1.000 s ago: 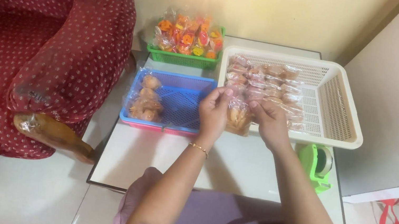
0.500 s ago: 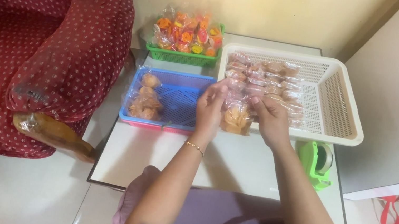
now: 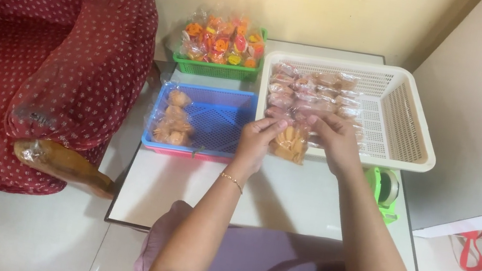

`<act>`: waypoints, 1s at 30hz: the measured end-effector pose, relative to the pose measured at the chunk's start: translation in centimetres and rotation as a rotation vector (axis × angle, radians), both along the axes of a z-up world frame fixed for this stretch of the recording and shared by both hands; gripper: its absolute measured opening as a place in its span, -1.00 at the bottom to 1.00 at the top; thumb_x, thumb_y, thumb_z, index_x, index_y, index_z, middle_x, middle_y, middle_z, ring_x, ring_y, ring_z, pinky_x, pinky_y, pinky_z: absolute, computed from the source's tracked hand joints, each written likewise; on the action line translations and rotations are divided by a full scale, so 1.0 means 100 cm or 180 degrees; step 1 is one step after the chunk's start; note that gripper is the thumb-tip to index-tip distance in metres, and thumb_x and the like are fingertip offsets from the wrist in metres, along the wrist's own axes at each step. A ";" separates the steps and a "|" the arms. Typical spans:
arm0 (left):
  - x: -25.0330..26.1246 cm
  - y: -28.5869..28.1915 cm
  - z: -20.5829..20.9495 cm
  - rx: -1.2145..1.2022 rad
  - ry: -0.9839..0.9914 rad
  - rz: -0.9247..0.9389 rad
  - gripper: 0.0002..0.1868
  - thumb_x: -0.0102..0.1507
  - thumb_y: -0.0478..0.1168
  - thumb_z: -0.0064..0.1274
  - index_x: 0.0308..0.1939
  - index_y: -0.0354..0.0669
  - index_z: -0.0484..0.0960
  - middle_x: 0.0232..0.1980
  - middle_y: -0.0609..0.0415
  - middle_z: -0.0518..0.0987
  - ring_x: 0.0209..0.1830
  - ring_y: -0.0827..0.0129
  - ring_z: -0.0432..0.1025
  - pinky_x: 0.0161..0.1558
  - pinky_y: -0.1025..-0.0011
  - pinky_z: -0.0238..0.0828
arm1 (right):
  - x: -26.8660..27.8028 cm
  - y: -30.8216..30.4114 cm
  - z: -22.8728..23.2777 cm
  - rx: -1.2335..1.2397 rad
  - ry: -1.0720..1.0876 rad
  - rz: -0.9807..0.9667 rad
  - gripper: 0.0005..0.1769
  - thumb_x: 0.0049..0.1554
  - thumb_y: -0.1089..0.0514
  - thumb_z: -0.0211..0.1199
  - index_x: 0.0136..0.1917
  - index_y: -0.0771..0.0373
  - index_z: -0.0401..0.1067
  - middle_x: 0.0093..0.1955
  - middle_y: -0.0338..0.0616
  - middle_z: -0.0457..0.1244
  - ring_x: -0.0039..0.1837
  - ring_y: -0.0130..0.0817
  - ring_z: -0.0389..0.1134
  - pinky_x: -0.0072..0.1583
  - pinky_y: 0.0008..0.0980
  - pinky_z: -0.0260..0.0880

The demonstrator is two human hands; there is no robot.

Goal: Sorting and organizing small plastic bags containing food items into different colored baskets on the floor.

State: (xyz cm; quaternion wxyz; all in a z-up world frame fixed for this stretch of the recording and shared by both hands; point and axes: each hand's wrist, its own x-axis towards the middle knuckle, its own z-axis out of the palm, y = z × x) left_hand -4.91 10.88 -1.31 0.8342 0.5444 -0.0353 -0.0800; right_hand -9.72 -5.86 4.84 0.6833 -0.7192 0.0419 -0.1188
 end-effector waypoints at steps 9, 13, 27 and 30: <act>-0.018 -0.003 0.015 0.0237 -0.0261 -0.0238 -0.82 0.18 -0.15 0.36 -0.21 -0.13 0.79 -0.26 0.14 0.58 -0.15 0.54 0.42 -0.05 0.54 0.48 | 0.003 -0.030 -0.005 -0.0588 -0.0049 0.0400 -0.86 0.12 0.34 0.36 -0.01 0.40 0.60 -0.19 0.06 0.37 -0.12 -0.28 0.38 -0.10 -0.33 0.48; -0.021 -0.005 0.016 0.0273 -0.0374 -0.0208 -0.83 0.19 -0.20 0.34 -0.21 -0.18 0.79 -0.18 0.07 0.53 -0.07 0.47 0.38 0.06 0.48 0.43 | -0.002 -0.028 0.004 -0.0624 -0.0119 0.0400 -0.86 0.11 0.38 0.35 -0.02 0.42 0.60 -0.21 0.08 0.37 -0.15 -0.31 0.35 -0.13 -0.36 0.45; -0.020 -0.010 0.011 0.0173 -0.0556 0.0058 -0.83 0.12 -0.38 0.16 -0.25 -0.17 0.79 -0.17 0.12 0.59 -0.08 0.52 0.40 0.03 0.47 0.43 | 0.014 -0.043 -0.018 -0.0187 -0.0395 0.0515 -0.82 0.18 0.48 0.16 -0.14 0.39 0.57 -0.31 -0.04 0.30 -0.20 -0.39 0.33 -0.13 -0.43 0.45; -0.021 -0.009 0.012 0.0160 -0.0547 0.0069 -0.87 0.13 -0.30 0.21 -0.26 -0.15 0.78 -0.13 0.08 0.62 -0.06 0.49 0.43 0.02 0.47 0.42 | 0.008 -0.039 -0.011 -0.0318 -0.0385 0.0538 -0.80 0.17 0.50 0.14 -0.15 0.38 0.56 -0.33 -0.06 0.28 -0.21 -0.38 0.31 -0.14 -0.42 0.42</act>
